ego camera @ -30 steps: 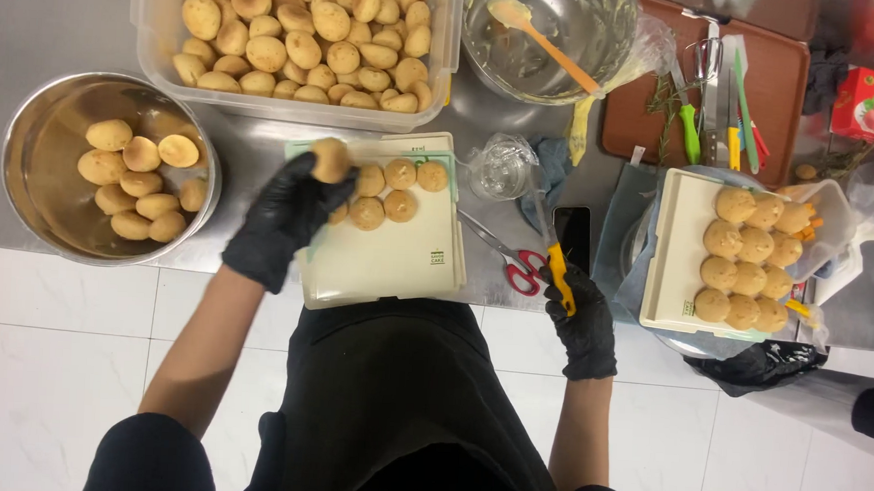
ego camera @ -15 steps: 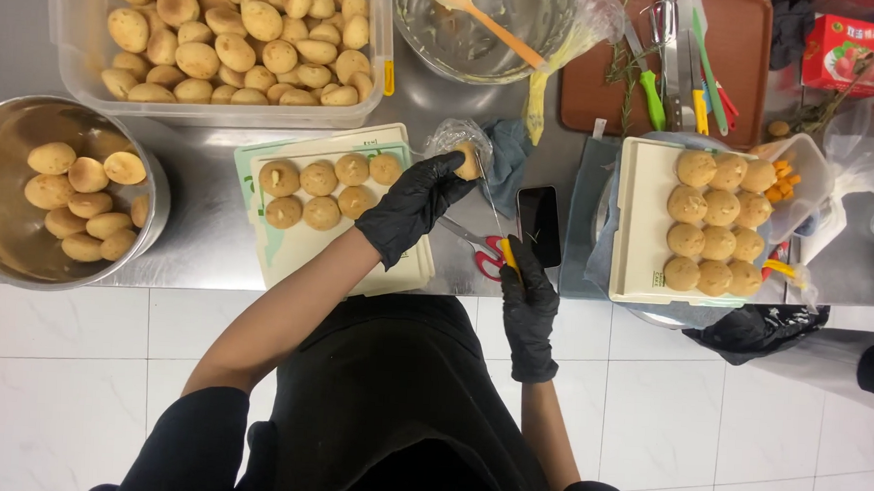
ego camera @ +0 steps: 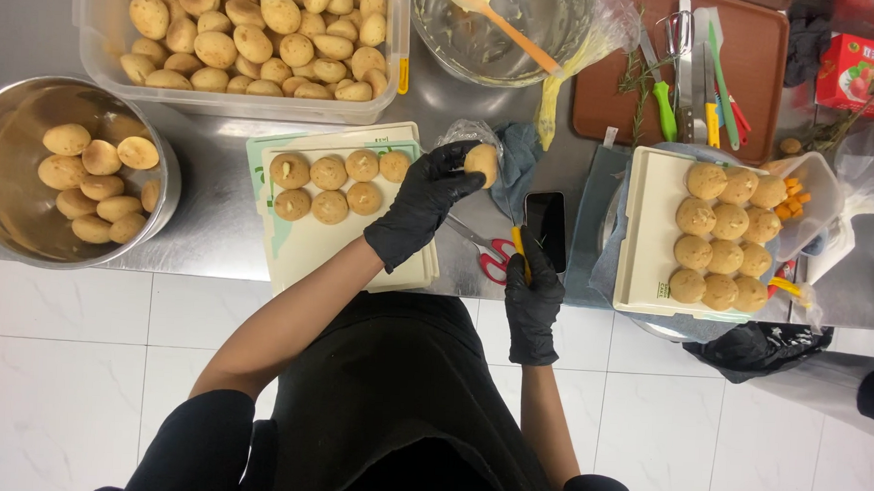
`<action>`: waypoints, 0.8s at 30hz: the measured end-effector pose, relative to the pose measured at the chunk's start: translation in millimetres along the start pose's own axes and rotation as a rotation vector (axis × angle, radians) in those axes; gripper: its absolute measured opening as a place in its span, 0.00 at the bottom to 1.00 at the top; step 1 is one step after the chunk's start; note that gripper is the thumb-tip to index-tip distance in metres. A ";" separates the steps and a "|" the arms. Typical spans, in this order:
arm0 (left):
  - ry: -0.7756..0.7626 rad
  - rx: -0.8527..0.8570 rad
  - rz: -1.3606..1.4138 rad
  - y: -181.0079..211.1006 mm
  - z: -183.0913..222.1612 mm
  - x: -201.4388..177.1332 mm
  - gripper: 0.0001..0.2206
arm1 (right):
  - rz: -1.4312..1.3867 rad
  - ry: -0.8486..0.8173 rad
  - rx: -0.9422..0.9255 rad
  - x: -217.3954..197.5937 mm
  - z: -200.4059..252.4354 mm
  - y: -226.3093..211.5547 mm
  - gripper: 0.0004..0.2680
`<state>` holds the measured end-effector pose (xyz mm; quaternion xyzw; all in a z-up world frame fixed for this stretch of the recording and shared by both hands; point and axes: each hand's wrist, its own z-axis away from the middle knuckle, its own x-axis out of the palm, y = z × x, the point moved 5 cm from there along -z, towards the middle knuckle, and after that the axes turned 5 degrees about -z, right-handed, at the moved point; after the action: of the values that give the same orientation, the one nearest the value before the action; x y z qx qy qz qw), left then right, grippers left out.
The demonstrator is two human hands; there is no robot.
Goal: Filling cream puff pastries using a piping bag and arranging them on a tray.
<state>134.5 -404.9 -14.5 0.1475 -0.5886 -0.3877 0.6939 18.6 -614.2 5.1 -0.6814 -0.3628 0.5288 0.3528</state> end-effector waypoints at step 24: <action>-0.013 0.681 -2.187 2.6 52.8 -91.5 0.24 | -0.627 -0.022 0.667 10.1 2.3 38.5 0.13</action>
<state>85.7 -324.9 -63.2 0.7587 -0.2232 -0.6047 -0.0938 22.8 -624.0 -33.3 -0.3823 -0.3653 0.4914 0.6921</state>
